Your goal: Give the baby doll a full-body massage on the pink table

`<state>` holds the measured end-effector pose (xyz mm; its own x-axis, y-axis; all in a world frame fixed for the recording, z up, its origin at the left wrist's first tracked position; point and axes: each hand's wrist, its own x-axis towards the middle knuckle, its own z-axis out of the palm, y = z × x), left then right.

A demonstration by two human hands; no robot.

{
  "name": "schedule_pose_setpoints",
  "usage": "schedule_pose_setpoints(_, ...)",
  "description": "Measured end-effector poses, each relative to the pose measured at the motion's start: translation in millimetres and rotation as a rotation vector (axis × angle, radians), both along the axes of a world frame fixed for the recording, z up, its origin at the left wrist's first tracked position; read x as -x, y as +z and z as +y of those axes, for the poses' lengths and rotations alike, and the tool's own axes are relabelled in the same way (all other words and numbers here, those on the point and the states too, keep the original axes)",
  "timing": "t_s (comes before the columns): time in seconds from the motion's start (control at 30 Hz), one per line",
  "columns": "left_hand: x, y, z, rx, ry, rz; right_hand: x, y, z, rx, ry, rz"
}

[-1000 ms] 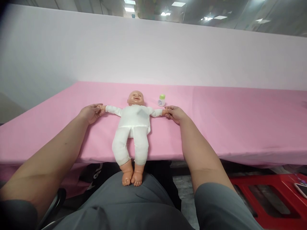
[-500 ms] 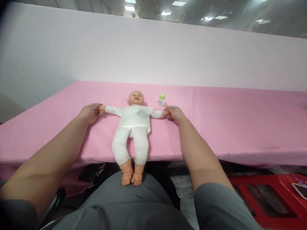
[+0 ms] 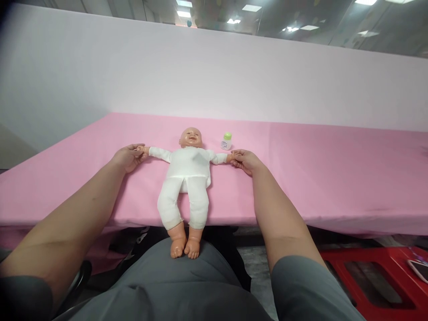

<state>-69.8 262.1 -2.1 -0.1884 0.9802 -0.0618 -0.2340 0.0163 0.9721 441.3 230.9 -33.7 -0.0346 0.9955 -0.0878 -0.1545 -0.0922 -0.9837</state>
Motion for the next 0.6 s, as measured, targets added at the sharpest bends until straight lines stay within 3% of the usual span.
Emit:
schedule_pose_setpoints(0.13, 1.0, -0.7, -0.8, -0.021, -0.018, 0.003, 0.5, -0.7, -2.3, -0.061, 0.036, -0.049)
schedule_pose_setpoints(0.43, 0.7, -2.0, 6.2, 0.024, 0.054, 0.005, 10.4, -4.4, 6.5, -0.043, -0.141, -0.201)
schedule_pose_setpoints(0.53, 1.6, 0.2, 4.6, 0.03, 0.046, -0.018, 9.5, -6.0, 11.8, -0.015, -0.195, -0.168)
schedule_pose_setpoints(0.6, 3.1, 1.5, 1.7, -0.002, -0.028, -0.058, 9.6, -4.3, 13.5, -0.007, -0.231, -0.079)
